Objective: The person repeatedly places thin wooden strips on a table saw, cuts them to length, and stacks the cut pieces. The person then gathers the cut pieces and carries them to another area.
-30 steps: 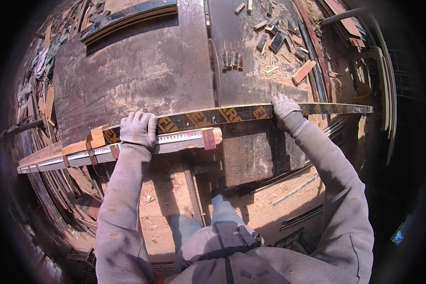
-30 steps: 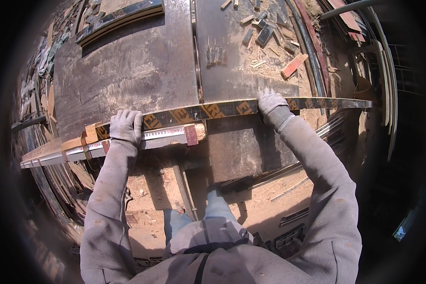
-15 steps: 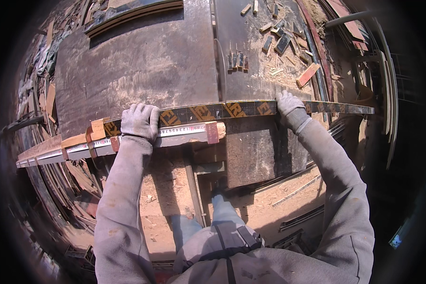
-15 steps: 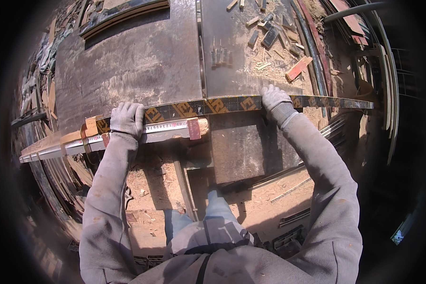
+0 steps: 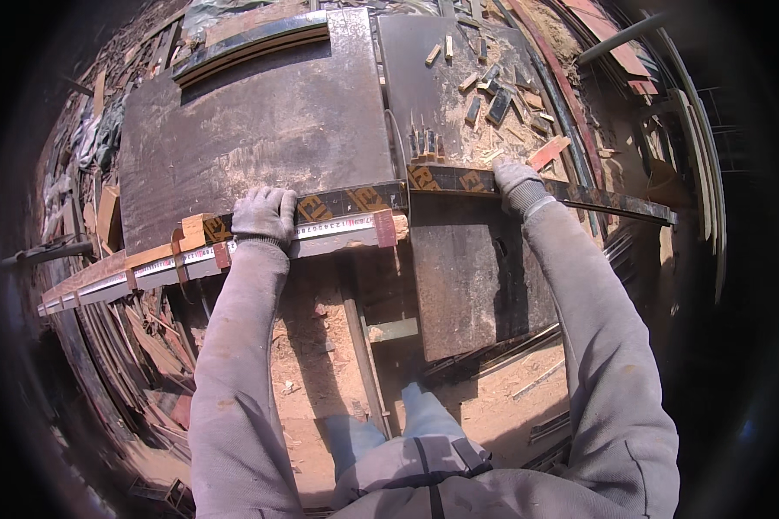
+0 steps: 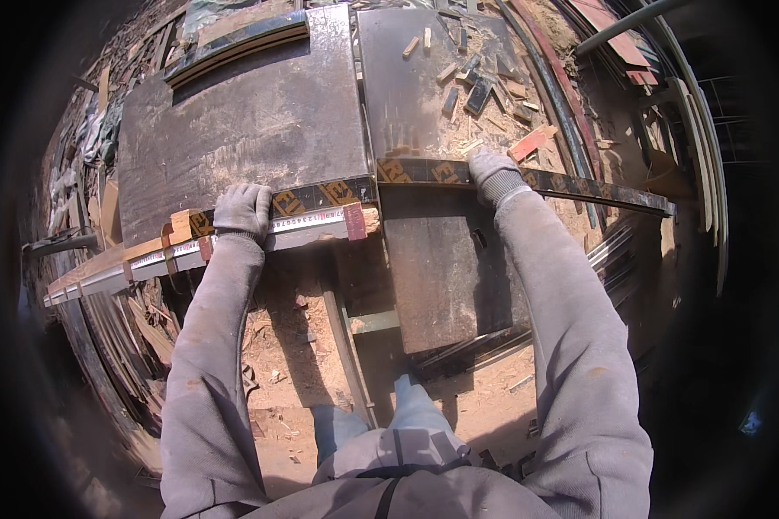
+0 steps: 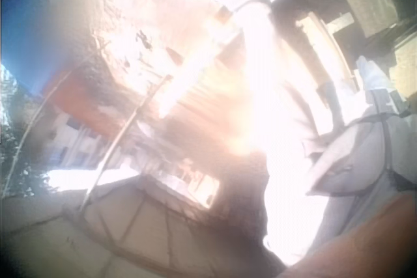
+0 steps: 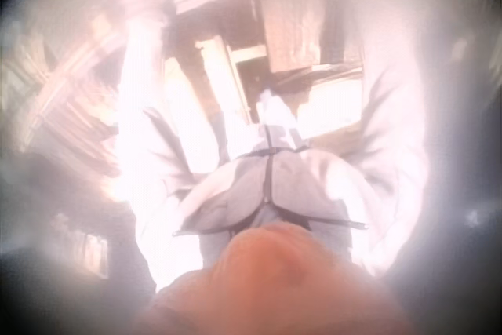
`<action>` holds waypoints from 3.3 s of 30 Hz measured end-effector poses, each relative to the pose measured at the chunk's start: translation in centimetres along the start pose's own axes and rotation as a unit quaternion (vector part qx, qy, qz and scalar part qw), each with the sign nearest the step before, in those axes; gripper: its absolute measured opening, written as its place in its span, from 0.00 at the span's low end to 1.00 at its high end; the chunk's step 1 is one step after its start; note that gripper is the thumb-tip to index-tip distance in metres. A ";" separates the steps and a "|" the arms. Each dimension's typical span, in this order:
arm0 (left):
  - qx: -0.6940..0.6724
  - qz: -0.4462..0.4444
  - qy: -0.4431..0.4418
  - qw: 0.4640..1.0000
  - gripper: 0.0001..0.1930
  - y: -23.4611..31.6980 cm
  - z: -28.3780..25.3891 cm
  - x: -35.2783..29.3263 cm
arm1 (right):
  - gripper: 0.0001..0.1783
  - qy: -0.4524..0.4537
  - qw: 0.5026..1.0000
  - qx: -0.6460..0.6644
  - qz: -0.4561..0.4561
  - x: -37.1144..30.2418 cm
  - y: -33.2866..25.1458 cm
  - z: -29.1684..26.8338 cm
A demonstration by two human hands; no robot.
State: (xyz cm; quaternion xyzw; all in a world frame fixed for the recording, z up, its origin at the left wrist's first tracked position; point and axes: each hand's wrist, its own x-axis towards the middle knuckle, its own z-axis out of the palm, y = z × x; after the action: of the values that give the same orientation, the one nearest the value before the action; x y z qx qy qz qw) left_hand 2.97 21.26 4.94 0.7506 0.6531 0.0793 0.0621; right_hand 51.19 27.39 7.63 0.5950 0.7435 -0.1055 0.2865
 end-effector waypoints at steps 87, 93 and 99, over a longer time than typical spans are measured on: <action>-0.293 -0.399 -0.078 0.865 0.25 2.7 -6.3 -50.9 | 0.14 -0.109 0.993 0.026 -0.039 -49.3 4.9 26.1; -0.062 -0.154 -0.239 0.957 0.30 9.5 -5.6 -49.5 | 0.12 -0.024 0.999 0.024 -0.027 -56.7 8.0 29.4; -0.090 0.057 -0.310 0.945 0.26 16.0 -9.1 -51.5 | 0.15 -0.023 0.998 0.040 -0.047 -58.1 7.2 30.9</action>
State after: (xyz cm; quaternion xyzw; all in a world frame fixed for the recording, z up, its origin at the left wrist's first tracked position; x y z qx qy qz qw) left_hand 9.74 -32.00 15.10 0.7655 0.5476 -0.0957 0.3239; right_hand 74.69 -33.88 15.86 0.5678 0.7589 -0.1620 0.2745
